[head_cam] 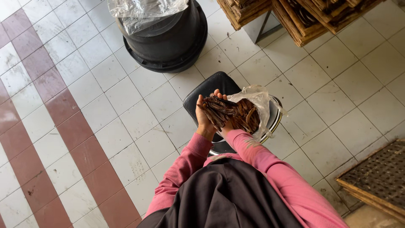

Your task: The person picks up dried banana slices from a drying rack and places them into a clear plastic bag.

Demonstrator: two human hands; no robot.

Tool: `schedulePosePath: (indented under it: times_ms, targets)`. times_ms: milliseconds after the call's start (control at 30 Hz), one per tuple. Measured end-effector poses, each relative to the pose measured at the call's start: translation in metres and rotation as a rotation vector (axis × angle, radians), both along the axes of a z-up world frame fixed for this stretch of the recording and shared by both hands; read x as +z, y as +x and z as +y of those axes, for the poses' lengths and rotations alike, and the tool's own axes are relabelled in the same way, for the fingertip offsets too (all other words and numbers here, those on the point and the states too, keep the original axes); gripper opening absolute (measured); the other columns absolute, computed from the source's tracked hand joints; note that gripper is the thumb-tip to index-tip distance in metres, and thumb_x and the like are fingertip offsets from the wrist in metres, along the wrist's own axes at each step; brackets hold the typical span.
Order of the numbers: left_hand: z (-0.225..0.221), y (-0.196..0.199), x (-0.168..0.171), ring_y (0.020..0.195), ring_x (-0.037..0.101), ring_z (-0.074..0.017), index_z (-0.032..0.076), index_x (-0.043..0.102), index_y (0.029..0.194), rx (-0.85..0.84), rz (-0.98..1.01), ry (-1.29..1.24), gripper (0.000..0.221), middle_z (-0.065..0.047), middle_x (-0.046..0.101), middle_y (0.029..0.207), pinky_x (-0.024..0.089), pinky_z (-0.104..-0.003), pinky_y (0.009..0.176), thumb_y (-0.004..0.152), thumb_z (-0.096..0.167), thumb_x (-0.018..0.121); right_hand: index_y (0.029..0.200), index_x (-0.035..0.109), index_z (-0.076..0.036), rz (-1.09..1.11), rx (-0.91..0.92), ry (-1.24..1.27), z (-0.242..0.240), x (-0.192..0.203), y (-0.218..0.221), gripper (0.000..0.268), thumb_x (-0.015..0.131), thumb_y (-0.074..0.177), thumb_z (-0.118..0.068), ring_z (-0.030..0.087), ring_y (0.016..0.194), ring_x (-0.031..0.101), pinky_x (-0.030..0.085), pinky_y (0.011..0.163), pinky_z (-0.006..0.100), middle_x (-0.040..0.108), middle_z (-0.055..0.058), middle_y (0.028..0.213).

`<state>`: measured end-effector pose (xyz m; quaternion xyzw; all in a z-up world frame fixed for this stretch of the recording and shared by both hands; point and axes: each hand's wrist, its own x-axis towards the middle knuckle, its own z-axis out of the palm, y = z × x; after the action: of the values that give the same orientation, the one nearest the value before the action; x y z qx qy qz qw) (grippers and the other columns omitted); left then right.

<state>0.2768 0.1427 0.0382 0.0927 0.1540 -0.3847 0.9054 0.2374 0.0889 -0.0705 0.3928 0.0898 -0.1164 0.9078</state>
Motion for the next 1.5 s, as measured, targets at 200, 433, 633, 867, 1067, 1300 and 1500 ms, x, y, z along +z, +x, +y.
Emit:
schedulePosePath:
  times_ms: [200,433,633,867,1067,1300,1500]
  targets:
    - [-0.002,-0.009,0.004,0.109,0.066,-0.0311,-0.002,0.065,0.125,-0.022,0.042,0.018,0.064,-0.015,0.073,0.104,0.052,-0.041,0.103,0.103,0.055,0.045,0.141,0.053,-0.009,0.213,-0.218,-0.404,0.020,0.023,0.006,0.053,0.025,0.108,-0.040,0.012,0.130,0.047,0.017,0.122,0.051,0.060,0.001,0.138]
    - [-0.006,-0.019,0.005,0.106,0.066,-0.0303,-0.001,0.064,0.125,-0.057,0.010,-0.055,0.061,-0.014,0.073,0.103,0.053,-0.041,0.100,0.104,0.053,0.044,0.131,0.066,-0.004,0.303,-0.020,-0.303,0.013,0.061,-0.001,0.060,0.034,0.103,-0.047,0.019,0.134,0.052,0.021,0.125,0.050,0.070,0.010,0.132]
    - [-0.001,-0.018,-0.001,0.106,0.067,-0.0302,0.000,0.064,0.124,-0.075,-0.020,-0.043,0.060,-0.014,0.072,0.105,0.053,-0.041,0.100,0.104,0.053,0.044,0.117,0.073,-0.011,0.180,-0.512,-0.256,0.056,0.082,0.018,0.052,0.046,0.099,-0.051,0.016,0.127,0.055,0.019,0.117,0.058,0.075,0.004,0.117]
    - [0.001,-0.015,-0.014,0.110,0.067,-0.0310,-0.002,0.062,0.127,-0.032,0.034,-0.013,0.063,-0.014,0.071,0.108,0.052,-0.042,0.106,0.104,0.054,0.045,0.149,0.046,-0.003,0.209,-0.303,0.710,-0.037,0.035,-0.017,0.062,0.031,0.108,-0.046,0.028,0.136,0.046,0.031,0.116,0.046,0.049,0.015,0.150]
    - [0.004,-0.002,-0.018,0.135,0.054,-0.0364,-0.001,0.054,0.139,-0.044,-0.082,-0.200,0.066,-0.020,0.061,0.141,0.040,-0.048,0.118,0.103,0.053,0.045,0.134,0.056,-0.003,0.813,0.224,-1.521,-0.087,0.062,-0.048,0.040,0.050,0.102,-0.026,0.026,0.116,0.055,0.041,0.100,0.040,0.057,0.013,0.129]
    - [-0.001,-0.007,-0.023,0.137,0.054,-0.0336,0.000,0.050,0.150,-0.171,-0.192,-0.294,0.070,-0.020,0.057,0.149,0.041,-0.047,0.119,0.107,0.055,0.041,0.115,0.067,-0.002,0.818,-0.480,-2.779,-0.081,0.159,-0.068,0.021,0.071,0.095,-0.002,0.022,0.092,0.065,0.053,0.082,0.033,0.066,0.010,0.104]
    - [0.011,-0.008,-0.028,0.123,0.065,-0.0315,-0.003,0.052,0.150,-0.287,-0.207,-0.323,0.068,-0.020,0.062,0.140,0.053,-0.044,0.109,0.118,0.057,0.042,0.103,0.066,-0.004,0.771,-0.132,-2.848,-0.070,0.187,-0.051,0.018,0.076,0.088,-0.002,0.022,0.089,0.067,0.055,0.081,0.034,0.062,0.009,0.099]
